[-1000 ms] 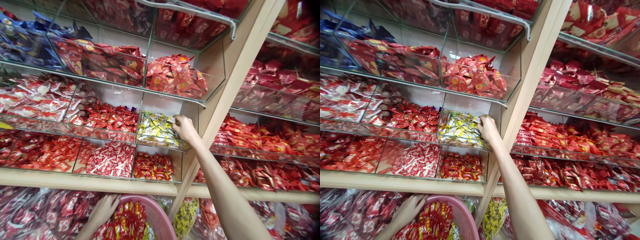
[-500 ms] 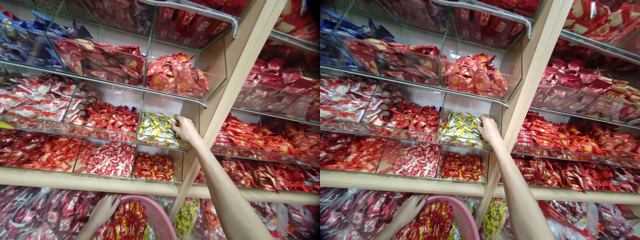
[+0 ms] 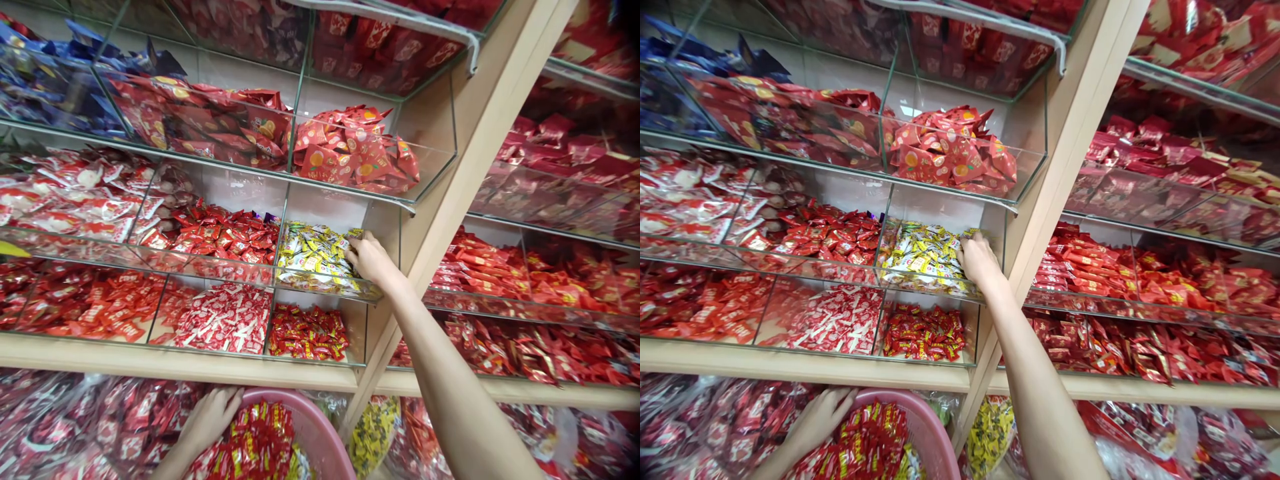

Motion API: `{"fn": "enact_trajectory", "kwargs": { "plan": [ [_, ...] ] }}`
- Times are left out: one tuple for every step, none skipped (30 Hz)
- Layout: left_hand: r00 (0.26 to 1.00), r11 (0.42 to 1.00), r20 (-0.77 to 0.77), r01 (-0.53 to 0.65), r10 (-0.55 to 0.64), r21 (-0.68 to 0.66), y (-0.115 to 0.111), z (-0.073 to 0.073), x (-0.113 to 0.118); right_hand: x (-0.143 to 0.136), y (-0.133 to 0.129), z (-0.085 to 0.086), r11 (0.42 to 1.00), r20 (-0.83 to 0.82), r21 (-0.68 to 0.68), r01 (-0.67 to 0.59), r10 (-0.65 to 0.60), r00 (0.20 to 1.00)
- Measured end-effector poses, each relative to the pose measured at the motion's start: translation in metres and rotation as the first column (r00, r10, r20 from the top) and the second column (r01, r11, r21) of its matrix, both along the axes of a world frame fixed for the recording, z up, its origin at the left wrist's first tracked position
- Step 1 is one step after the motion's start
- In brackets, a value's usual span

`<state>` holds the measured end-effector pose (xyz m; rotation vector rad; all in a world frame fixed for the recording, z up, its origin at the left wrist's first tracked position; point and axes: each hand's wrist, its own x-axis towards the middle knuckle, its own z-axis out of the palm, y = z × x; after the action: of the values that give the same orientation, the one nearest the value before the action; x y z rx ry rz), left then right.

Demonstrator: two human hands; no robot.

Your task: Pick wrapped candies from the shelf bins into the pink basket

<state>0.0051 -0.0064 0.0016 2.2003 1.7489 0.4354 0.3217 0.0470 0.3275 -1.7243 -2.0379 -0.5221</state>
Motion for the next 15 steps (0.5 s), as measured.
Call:
{"fn": "enact_trajectory", "kwargs": {
  "plan": [
    [1.0,1.0,-0.002,-0.002,0.002,0.004,0.0,-0.0011,-0.0004,0.0003,-0.0003,0.0,1.0,0.002,0.002,-0.006,0.006,1.0],
    [1.0,1.0,-0.003,-0.003,0.003,0.009,0.0001,-0.0023,-0.0007,0.0008,-0.0005,0.0002,1.0,-0.001,0.004,-0.018,0.018,1.0],
    [1.0,1.0,-0.004,-0.004,0.004,0.011,0.0002,-0.0034,-0.001,0.0014,-0.0008,0.0004,1.0,-0.008,0.006,-0.031,0.031,0.999],
    [1.0,1.0,-0.003,-0.004,0.004,0.011,0.0005,-0.0043,-0.0012,0.0021,-0.0009,0.0006,0.999,-0.016,0.007,-0.039,0.039,0.999],
    [1.0,1.0,-0.003,-0.003,0.003,0.009,0.0009,-0.0049,-0.0013,0.0028,-0.0008,0.0008,0.999,-0.022,0.006,-0.043,0.043,0.999],
    [1.0,1.0,-0.002,-0.002,0.002,0.006,0.0013,-0.0053,-0.0014,0.0034,-0.0005,0.0009,0.999,-0.022,0.003,-0.044,0.044,0.999],
    [1.0,1.0,-0.002,0.0,0.0,0.004,0.0017,-0.0054,-0.0014,0.0038,0.0001,0.0009,0.999,-0.016,-0.002,-0.043,0.043,0.999],
    [1.0,1.0,0.0,0.0,0.0,0.002,0.0021,-0.0053,-0.0013,0.0041,0.0009,0.0009,0.999,-0.008,-0.007,-0.043,0.043,0.999],
    [1.0,1.0,0.003,0.001,-0.001,0.004,0.0024,-0.0052,-0.0011,0.0043,0.0018,0.0008,0.999,0.001,-0.008,-0.043,0.043,0.999],
    [1.0,1.0,0.007,0.001,-0.001,0.007,0.0027,-0.005,-0.001,0.0045,0.0029,0.0007,0.999,0.009,-0.008,-0.045,0.045,0.999],
    [1.0,1.0,0.011,0.003,-0.003,0.009,0.0029,-0.0049,-0.0008,0.0046,0.0039,0.0007,0.999,0.015,-0.007,-0.048,0.048,0.999],
    [1.0,1.0,0.015,0.003,-0.003,0.012,0.0031,-0.0048,-0.0006,0.0047,0.0049,0.0006,0.999,0.017,-0.007,-0.051,0.051,0.999],
    [1.0,1.0,0.017,0.001,-0.001,0.015,0.0031,-0.0048,-0.0004,0.0049,0.0059,0.0007,0.999,0.016,-0.007,-0.053,0.053,0.998],
    [1.0,1.0,0.018,-0.001,0.0,0.015,0.0032,-0.0049,-0.0003,0.0052,0.0068,0.0007,0.998,0.012,-0.01,-0.055,0.055,0.998],
    [1.0,1.0,0.018,-0.002,0.002,0.013,0.0032,-0.0051,-0.0003,0.0055,0.0077,0.0008,0.998,0.006,-0.015,-0.054,0.054,0.999]
  ]
}}
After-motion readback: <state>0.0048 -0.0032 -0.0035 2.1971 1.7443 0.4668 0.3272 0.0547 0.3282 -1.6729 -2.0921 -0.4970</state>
